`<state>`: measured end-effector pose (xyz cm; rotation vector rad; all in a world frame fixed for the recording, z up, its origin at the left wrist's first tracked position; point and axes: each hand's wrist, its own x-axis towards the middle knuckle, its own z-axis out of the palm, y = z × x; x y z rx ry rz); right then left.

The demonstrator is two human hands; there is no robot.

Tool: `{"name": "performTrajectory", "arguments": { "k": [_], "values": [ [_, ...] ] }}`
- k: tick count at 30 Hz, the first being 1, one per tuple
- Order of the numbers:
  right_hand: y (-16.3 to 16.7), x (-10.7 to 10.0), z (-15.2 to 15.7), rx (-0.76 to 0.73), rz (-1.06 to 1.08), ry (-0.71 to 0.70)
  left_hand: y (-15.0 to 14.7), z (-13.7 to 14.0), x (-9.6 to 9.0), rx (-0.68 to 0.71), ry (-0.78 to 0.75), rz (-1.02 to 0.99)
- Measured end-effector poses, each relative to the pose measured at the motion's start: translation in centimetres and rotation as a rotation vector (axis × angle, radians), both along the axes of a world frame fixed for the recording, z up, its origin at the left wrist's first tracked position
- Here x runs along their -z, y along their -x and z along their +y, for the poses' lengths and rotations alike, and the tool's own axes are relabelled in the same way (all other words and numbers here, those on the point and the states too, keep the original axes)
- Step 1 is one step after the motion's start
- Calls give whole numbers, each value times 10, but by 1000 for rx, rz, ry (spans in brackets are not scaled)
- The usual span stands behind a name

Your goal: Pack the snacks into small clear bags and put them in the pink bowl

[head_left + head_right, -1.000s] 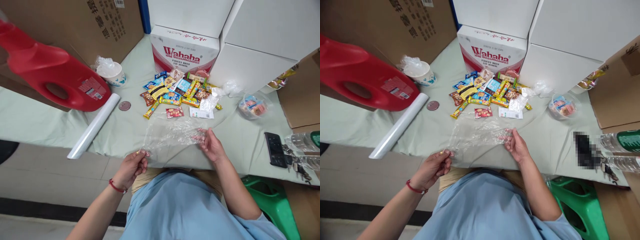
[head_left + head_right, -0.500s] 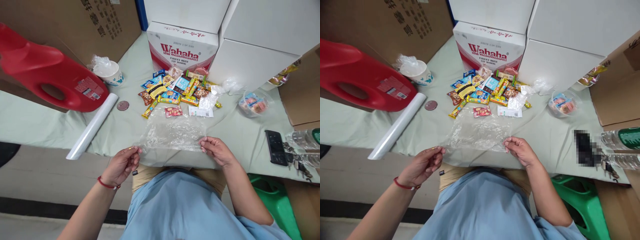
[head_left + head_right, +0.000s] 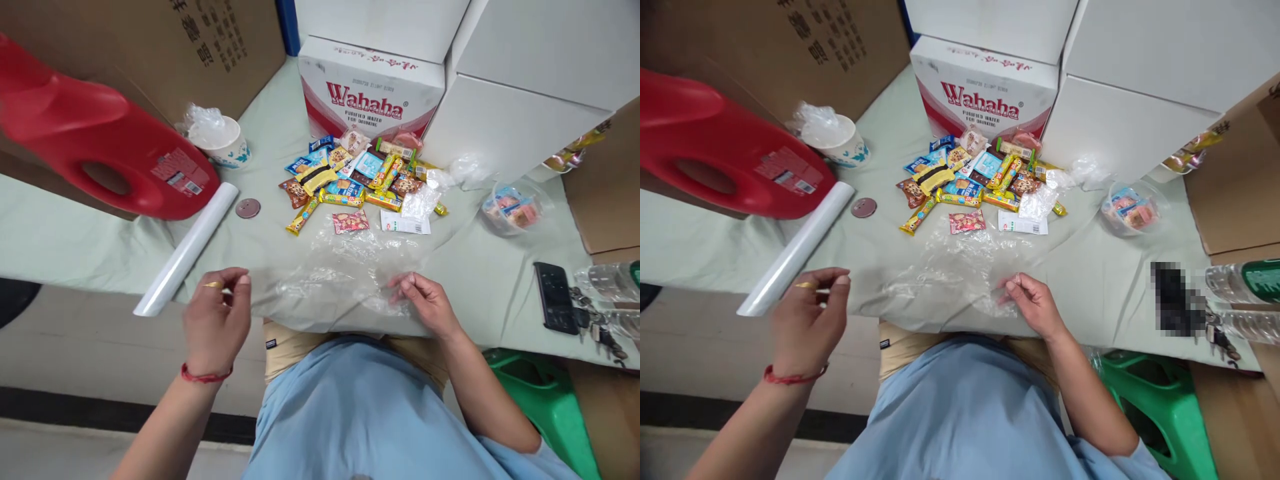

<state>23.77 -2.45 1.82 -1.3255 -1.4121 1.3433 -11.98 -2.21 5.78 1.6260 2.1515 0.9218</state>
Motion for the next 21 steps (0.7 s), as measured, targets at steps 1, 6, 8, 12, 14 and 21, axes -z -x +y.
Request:
{"name": "performTrajectory", "arguments": {
  "k": [1, 6, 8, 12, 14, 21],
  "values": [
    [3, 1, 1, 0, 21, 35, -8, 5, -8, 127, -133, 97],
    [15, 1, 5, -4, 43, 137, -73, 51, -27, 906, -119, 354],
    [16, 2, 4, 27, 35, 154, -95, 72, -21, 1020, 199, 443],
    [11, 5, -3, 242, 87, 191, -114, 96, 3, 962, 546, 497],
    [6, 5, -8, 361, 147, 242, -115, 97, 12, 894, 523, 496],
    [-12, 6, -28, 513, 137, 371, -119, 75, 24, 788, 517, 615]
  ]
}}
